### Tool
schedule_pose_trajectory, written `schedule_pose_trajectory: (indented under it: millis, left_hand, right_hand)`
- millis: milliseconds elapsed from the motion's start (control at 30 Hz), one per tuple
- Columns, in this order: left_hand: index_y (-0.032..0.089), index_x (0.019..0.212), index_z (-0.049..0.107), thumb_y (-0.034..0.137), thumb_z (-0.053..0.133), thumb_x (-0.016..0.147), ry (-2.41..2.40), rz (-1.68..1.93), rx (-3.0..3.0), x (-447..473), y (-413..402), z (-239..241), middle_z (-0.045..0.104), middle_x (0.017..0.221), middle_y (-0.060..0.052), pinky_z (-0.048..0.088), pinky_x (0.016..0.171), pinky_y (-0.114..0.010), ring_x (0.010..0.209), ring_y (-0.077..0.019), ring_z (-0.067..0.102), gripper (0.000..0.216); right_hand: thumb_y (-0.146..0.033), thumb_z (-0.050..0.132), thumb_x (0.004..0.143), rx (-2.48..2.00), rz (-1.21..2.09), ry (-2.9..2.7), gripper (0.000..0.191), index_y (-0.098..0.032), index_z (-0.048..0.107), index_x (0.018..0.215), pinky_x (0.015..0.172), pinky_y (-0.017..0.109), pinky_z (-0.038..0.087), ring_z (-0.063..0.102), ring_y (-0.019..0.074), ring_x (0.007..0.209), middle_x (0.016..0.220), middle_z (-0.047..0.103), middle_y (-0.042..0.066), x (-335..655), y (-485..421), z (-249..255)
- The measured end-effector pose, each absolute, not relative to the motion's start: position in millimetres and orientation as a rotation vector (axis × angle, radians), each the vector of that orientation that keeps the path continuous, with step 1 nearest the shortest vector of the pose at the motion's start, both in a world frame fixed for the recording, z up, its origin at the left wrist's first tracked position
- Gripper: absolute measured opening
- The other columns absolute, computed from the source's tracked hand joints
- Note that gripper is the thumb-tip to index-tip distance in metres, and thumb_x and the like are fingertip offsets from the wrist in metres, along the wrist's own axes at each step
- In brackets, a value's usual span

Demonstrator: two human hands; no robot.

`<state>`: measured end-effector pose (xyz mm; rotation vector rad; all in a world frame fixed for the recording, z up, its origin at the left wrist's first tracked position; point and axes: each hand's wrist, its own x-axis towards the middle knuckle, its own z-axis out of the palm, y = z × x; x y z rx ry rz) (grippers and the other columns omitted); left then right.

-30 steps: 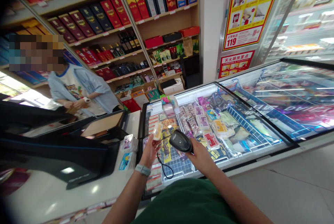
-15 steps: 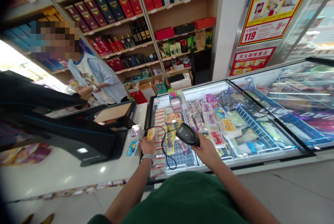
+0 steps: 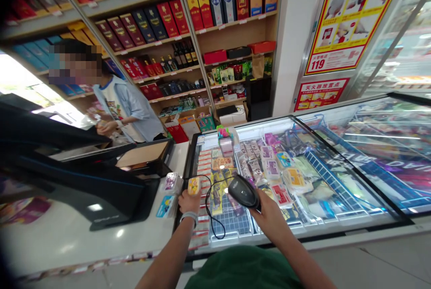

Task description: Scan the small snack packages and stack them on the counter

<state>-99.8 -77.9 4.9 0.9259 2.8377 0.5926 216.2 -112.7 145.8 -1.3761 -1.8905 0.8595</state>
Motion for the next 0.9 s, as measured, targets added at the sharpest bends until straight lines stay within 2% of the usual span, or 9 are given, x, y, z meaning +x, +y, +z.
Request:
schedule_pose_trajectory:
  millis: [133,367,600,900]
  left_hand:
    - [0.015,0.128,0.042,0.058,0.064,0.072,2.870,0.595,0.945,-102,-79,0,0.053,0.116,-0.017,0.047,0.081,-0.044,0.109,-0.0338,0.053,0.074]
    - [0.014,0.134,0.037,0.055,0.064,0.073,2.877,0.593,1.098,-99,-83,12,0.052,0.118,-0.019,0.046,0.085,-0.045,0.111,-0.0339,0.052,0.079]
    - [0.017,0.137,0.034,0.047,0.063,0.076,2.787,0.758,1.284,-85,-81,36,0.044,0.135,-0.019,0.043,0.093,-0.048,0.125,-0.0331,0.043,0.074]
    - [0.014,0.141,0.036,0.042,0.056,0.083,2.485,0.881,1.650,-63,-67,47,0.036,0.146,-0.019,0.036,0.105,-0.050,0.138,-0.0330,0.030,0.068]
  right_hand:
    - [-0.026,0.052,0.077,-1.400,0.825,-1.902,0.038,-0.016,0.057,0.114,0.081,0.037,0.050,0.065,0.0268,0.094,0.103,0.069,0.011,217,-113,144]
    - [-0.030,0.052,0.079,-1.427,0.811,-1.921,0.036,-0.017,0.056,0.112,0.079,0.035,0.049,0.065,0.0266,0.093,0.101,0.069,0.010,216,-114,145]
    - [-0.028,0.053,0.078,-1.410,0.799,-1.911,0.039,-0.017,0.056,0.115,0.080,0.036,0.049,0.065,0.0264,0.093,0.101,0.069,0.009,217,-115,138]
    - [-0.022,0.055,0.079,-1.406,0.823,-1.877,0.035,-0.016,0.058,0.113,0.080,0.034,0.049,0.064,0.0248,0.092,0.101,0.068,0.009,217,-121,147]
